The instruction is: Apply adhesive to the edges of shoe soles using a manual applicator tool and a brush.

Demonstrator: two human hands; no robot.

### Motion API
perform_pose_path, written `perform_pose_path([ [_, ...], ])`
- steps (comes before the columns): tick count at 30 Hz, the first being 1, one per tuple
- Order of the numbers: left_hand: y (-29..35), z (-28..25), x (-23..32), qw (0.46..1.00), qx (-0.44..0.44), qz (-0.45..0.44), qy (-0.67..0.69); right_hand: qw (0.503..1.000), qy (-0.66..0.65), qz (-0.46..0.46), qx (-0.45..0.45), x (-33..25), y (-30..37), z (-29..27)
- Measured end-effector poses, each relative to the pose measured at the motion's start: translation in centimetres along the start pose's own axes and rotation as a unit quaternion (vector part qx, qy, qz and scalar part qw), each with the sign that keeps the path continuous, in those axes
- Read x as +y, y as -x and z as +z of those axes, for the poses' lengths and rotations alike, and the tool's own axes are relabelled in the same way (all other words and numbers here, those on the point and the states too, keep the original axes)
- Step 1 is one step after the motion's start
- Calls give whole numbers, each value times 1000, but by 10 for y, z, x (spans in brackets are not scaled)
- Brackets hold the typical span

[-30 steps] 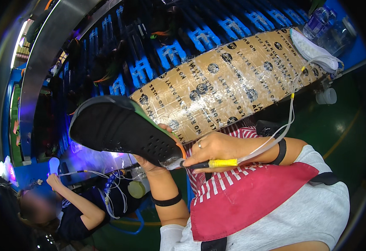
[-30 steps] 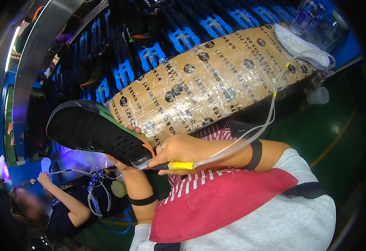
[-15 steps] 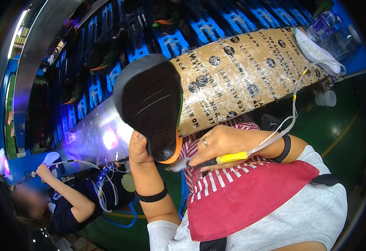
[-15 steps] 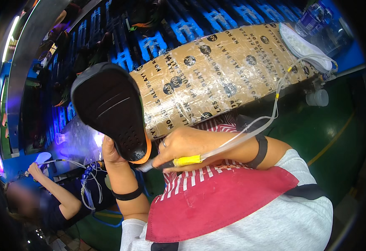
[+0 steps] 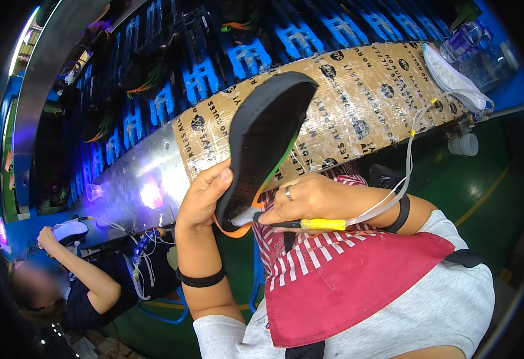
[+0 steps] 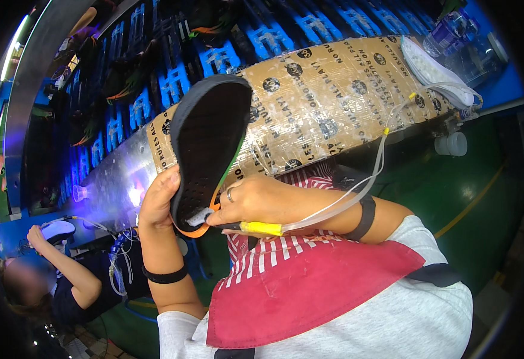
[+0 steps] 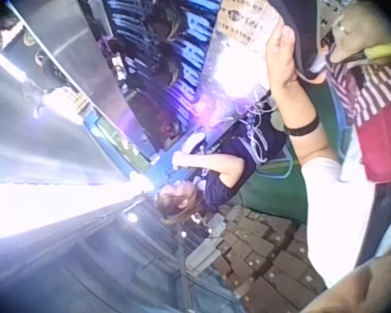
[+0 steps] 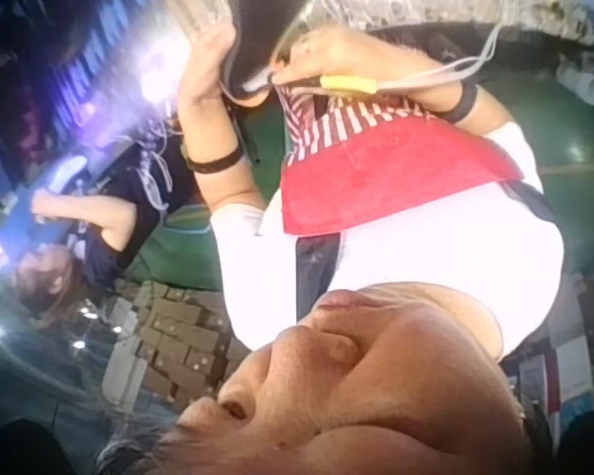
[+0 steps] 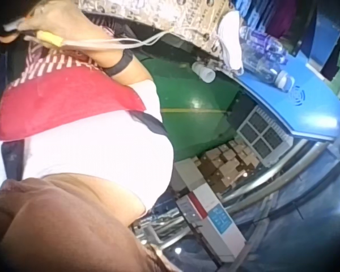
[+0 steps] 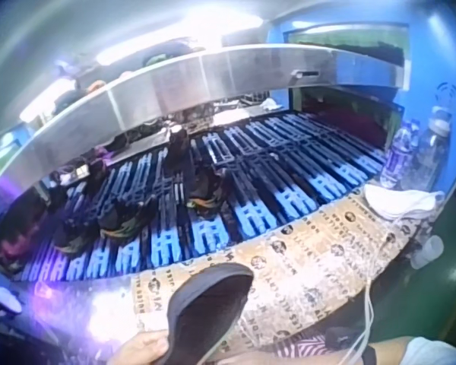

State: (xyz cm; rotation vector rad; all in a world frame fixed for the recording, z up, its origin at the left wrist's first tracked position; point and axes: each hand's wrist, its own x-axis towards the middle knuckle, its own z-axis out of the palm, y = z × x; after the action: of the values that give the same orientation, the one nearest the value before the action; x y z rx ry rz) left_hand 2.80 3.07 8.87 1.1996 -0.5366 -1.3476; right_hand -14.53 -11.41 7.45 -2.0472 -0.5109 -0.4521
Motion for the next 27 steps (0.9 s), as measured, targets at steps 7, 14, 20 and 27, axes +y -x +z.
perform_pose_path([
  [7, -3, 0, 5, 996, 6, -69, -64, 998, 16, 5, -55, 6, 6, 7],
  [14, -7, 10, 11, 990, 0, -104, -94, 1000, 29, 9, 8, 13, 5, 19],
  [20, -2, 2, 5, 986, 2, -126, -113, 994, 7, 16, -104, 8, 4, 2],
  [27, -5, 6, 9, 979, 5, -144, -141, 1000, 25, 8, -18, 11, 4, 13],
])
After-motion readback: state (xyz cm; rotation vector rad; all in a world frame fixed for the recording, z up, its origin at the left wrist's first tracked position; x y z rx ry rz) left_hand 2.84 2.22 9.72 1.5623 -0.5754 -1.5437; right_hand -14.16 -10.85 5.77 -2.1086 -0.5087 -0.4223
